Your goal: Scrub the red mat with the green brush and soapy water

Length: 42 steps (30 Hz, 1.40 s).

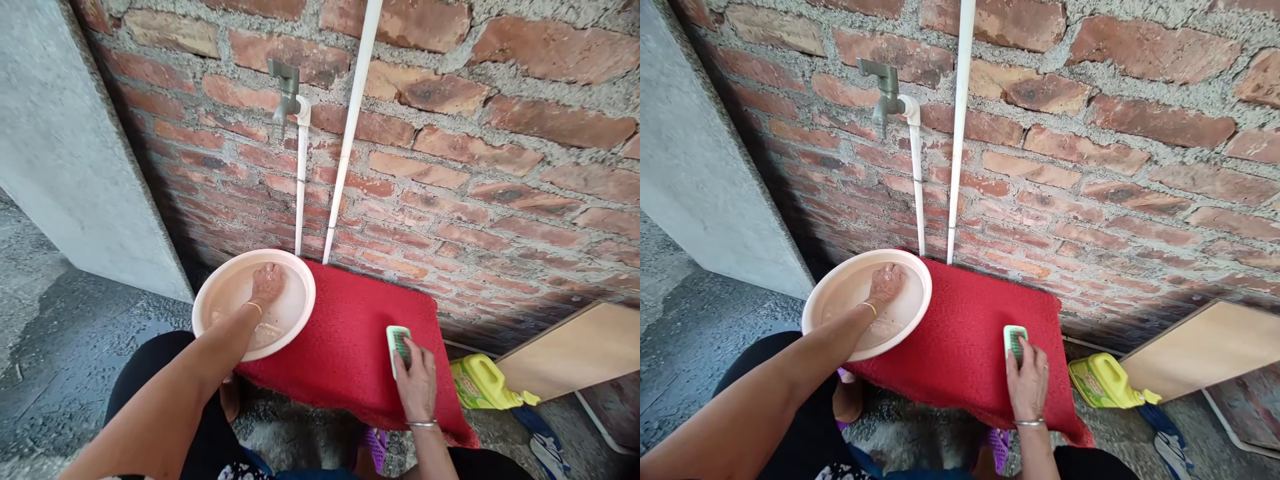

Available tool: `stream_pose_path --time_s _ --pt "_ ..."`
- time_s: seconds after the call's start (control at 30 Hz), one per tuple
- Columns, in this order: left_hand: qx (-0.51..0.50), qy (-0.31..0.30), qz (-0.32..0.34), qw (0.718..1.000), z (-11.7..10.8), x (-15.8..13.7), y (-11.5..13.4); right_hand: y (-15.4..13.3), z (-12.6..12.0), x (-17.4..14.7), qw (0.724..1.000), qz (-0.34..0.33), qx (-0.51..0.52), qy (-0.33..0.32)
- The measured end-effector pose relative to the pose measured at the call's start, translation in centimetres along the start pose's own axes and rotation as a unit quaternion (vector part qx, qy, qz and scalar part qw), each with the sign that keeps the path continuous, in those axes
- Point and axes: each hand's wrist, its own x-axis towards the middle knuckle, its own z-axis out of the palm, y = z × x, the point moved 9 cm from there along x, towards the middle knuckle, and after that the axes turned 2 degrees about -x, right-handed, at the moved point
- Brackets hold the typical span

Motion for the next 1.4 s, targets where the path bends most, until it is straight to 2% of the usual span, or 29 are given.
stream_pose_path --time_s 0.17,0.27,0.47,0.67,1.03,1.1,1.23,1.3,1.4 --pt "-0.002 -0.005 -0.004 1.000 -0.2 -0.1 0.0 -9.4 3.2 -2.2 0.984 -0.145 0.084 -0.062" --pt "-0.001 -0.006 -0.004 1.000 -0.3 -0.1 0.1 -11.4 4.7 -3.2 0.976 -0.174 0.089 -0.098" --pt "-0.005 -0.008 -0.001 1.000 -0.2 -0.1 0.1 -9.2 4.4 -2.9 0.988 -0.137 -0.002 -0.073" --pt "-0.013 -0.008 -0.010 1.000 -0.2 -0.1 0.0 -9.3 3.7 -3.2 0.981 -0.160 -0.088 -0.071" --pt "-0.017 -0.005 -0.007 1.000 -0.1 -0.3 0.0 -12.2 4.3 -4.2 0.974 -0.210 -0.040 -0.073" --pt "-0.021 -0.007 -0.008 1.000 -0.2 -0.3 0.0 -11.2 4.5 -3.6 0.978 -0.187 -0.049 -0.081" --pt "-0.019 -0.006 -0.007 1.000 -0.2 -0.2 0.1 -7.2 4.0 -1.8 0.987 -0.118 -0.088 -0.060" --pt "-0.010 -0.006 -0.006 1.000 -0.1 -0.2 0.1 -5.9 3.7 -1.5 0.989 -0.105 -0.094 -0.047" --pt "-0.003 -0.007 -0.008 1.000 0.0 -0.2 0.1 -5.4 3.6 -1.7 0.990 -0.107 -0.082 -0.032"
